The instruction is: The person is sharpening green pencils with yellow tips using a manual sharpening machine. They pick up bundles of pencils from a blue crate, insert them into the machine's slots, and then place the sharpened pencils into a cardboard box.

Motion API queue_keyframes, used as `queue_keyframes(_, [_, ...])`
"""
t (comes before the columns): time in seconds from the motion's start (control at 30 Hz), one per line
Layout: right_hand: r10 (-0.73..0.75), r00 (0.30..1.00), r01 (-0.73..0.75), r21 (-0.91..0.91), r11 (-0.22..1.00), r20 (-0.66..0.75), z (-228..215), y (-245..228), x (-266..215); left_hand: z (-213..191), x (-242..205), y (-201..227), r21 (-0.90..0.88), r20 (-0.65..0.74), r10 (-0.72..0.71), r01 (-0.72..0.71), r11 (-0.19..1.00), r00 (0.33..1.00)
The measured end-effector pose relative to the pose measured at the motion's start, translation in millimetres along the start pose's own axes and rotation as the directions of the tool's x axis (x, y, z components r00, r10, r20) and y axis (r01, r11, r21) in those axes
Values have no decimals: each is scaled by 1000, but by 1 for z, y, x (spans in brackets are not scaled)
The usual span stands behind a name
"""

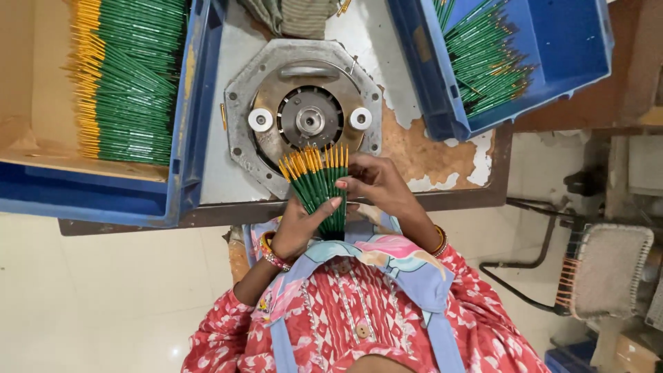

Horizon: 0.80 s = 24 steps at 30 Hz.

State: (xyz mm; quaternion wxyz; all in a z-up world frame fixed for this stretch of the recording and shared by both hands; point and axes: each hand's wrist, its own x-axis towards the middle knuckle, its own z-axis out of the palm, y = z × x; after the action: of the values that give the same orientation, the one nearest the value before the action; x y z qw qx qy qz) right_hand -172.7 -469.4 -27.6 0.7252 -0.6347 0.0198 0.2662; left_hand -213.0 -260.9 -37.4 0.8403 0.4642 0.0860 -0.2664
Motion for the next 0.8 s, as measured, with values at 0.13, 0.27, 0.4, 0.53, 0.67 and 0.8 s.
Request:
queue_keyframes(0.13, [77,997,-77,27,997,-5,10,-22,-4,-7,1,-5,170,19,50,-53,984,999])
queue_keyframes(0.27, [97,995,-97,-5,995,-16,3,-7,-6,-2,1,4,195,45,73,-80,978,996])
queue_keyframes(0.4, [-15,1000,15,2,1000,21,5,-10,-8,-2,1,6,262,61,140,-151,953,988])
queue_keyframes(0.53, [-144,988,147,-51,988,61,21,-21,-6,-12,-1,2,355,138,193,-230,906,972])
queue_keyframes(0.67, [-21,996,33,-138,990,85,29,-3,-6,-32,-8,-11,199,242,-108,60,978,964])
queue_keyframes(0.8, [47,995,-29,-201,979,88,25,-2,-3,-43,-10,-20,-178,209,-178,217,960,962])
